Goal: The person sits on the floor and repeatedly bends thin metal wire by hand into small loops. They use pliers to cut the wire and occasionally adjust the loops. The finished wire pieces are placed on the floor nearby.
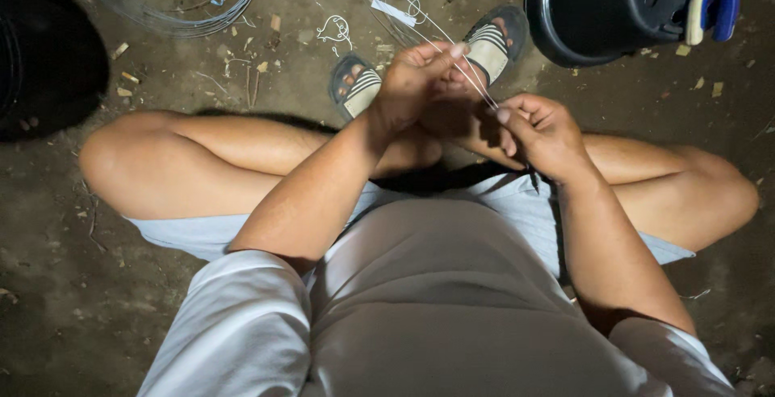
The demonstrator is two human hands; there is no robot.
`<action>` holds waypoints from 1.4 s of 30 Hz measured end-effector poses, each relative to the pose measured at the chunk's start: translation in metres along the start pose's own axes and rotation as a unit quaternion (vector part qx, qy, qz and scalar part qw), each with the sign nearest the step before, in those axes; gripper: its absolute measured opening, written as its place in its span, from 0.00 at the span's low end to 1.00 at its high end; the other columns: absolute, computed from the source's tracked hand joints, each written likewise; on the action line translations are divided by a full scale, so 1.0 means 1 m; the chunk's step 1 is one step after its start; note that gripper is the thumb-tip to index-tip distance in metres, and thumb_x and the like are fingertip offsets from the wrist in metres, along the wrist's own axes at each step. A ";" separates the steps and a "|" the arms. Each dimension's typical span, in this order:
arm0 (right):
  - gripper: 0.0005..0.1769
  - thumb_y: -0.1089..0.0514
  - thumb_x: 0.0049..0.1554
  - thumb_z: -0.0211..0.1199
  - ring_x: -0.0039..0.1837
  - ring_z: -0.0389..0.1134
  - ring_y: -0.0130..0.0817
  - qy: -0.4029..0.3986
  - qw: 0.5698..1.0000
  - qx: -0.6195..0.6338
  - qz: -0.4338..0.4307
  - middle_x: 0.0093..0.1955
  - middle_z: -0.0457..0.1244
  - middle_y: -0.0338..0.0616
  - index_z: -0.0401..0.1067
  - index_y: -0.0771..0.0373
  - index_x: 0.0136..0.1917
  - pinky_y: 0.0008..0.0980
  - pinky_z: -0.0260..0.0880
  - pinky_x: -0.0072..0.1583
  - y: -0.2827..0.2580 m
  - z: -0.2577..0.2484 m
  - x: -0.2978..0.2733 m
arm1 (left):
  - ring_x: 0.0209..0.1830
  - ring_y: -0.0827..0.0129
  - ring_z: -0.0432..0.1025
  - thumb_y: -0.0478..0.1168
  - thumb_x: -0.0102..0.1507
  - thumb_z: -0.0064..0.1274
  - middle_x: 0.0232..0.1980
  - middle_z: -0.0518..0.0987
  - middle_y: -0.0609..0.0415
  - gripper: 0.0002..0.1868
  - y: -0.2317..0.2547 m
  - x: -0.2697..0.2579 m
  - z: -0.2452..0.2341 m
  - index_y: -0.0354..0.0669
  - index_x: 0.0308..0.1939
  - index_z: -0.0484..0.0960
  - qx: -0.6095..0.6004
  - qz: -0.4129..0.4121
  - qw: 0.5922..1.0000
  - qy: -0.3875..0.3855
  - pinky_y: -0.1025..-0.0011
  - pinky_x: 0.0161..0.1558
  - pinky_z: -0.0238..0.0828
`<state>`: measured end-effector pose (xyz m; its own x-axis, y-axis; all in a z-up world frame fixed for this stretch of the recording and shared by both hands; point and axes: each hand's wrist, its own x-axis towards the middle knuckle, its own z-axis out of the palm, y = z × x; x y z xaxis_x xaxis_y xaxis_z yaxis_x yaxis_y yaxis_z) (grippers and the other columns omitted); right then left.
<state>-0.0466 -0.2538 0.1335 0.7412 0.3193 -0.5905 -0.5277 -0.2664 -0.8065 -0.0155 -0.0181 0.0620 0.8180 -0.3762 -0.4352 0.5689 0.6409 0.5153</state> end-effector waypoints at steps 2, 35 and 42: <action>0.05 0.61 0.66 0.57 0.31 0.60 0.19 0.013 1.000 0.000 0.002 0.31 0.64 0.35 0.73 0.64 0.51 0.21 0.57 0.34 0.002 0.007 0.005 | 0.38 0.70 0.78 0.42 0.68 0.57 0.39 0.83 0.53 0.12 0.002 -0.005 0.015 0.36 0.46 0.82 0.001 -0.040 0.999 -0.006 0.70 0.45 0.77; 0.08 0.60 0.71 0.56 0.33 0.59 0.19 0.100 0.993 0.039 -0.049 0.33 0.62 0.34 0.73 0.65 0.54 0.19 0.58 0.37 0.014 -0.005 0.041 | 0.44 0.54 0.79 0.39 0.55 0.64 0.39 0.86 0.49 0.03 0.067 0.040 -0.228 0.47 0.32 0.86 0.683 -0.013 0.628 0.373 0.58 0.57 0.68; 0.07 0.60 0.70 0.57 0.32 0.58 0.18 0.097 0.993 0.032 -0.053 0.32 0.62 0.34 0.73 0.64 0.53 0.20 0.57 0.37 0.018 -0.005 0.045 | 0.48 0.49 0.76 0.49 0.58 0.66 0.45 0.83 0.44 0.12 0.073 0.039 -0.189 0.47 0.37 0.86 0.680 -0.089 0.623 0.377 0.56 0.52 0.72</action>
<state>-0.0212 -0.2489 0.0925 0.8567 0.1588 -0.4908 -0.4638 -0.1795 -0.8676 0.0420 0.1401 -0.0572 0.7509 0.3889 -0.5337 0.6100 -0.7181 0.3350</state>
